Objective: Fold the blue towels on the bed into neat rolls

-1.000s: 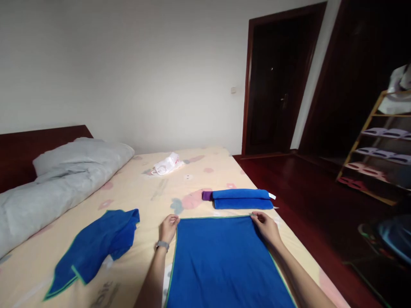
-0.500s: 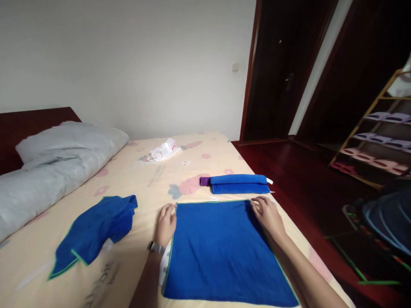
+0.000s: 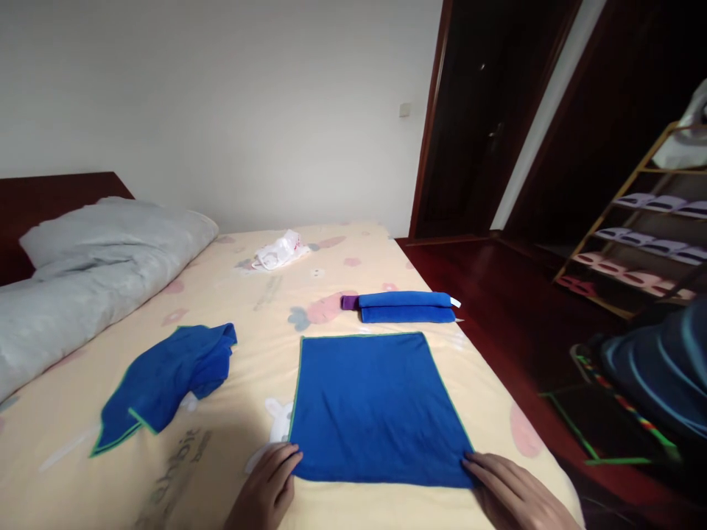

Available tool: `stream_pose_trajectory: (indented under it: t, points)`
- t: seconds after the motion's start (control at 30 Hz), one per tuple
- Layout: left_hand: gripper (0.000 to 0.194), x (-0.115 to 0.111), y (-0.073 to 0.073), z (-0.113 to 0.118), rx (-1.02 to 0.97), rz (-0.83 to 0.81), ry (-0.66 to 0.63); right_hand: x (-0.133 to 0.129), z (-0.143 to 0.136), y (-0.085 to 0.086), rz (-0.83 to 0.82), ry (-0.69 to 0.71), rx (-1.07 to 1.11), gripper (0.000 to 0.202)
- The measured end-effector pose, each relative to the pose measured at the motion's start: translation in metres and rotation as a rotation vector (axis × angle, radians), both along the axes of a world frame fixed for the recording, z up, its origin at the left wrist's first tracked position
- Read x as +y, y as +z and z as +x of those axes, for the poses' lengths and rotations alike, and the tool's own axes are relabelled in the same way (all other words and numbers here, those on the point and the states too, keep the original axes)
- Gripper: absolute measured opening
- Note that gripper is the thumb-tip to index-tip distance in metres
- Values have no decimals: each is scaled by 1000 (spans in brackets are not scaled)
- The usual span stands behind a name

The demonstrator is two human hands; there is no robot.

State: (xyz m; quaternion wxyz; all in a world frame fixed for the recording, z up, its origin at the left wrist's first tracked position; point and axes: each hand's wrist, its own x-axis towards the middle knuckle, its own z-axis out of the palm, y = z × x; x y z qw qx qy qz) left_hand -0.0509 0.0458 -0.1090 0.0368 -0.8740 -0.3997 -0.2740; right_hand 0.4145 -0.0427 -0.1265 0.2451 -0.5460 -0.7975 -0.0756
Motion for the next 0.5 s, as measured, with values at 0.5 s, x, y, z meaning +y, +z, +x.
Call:
stream_pose_trajectory:
  t: [0.5]
  points:
    - [56, -34, 26, -29, 238, 271, -97, -26, 35, -5, -12, 83, -187, 73]
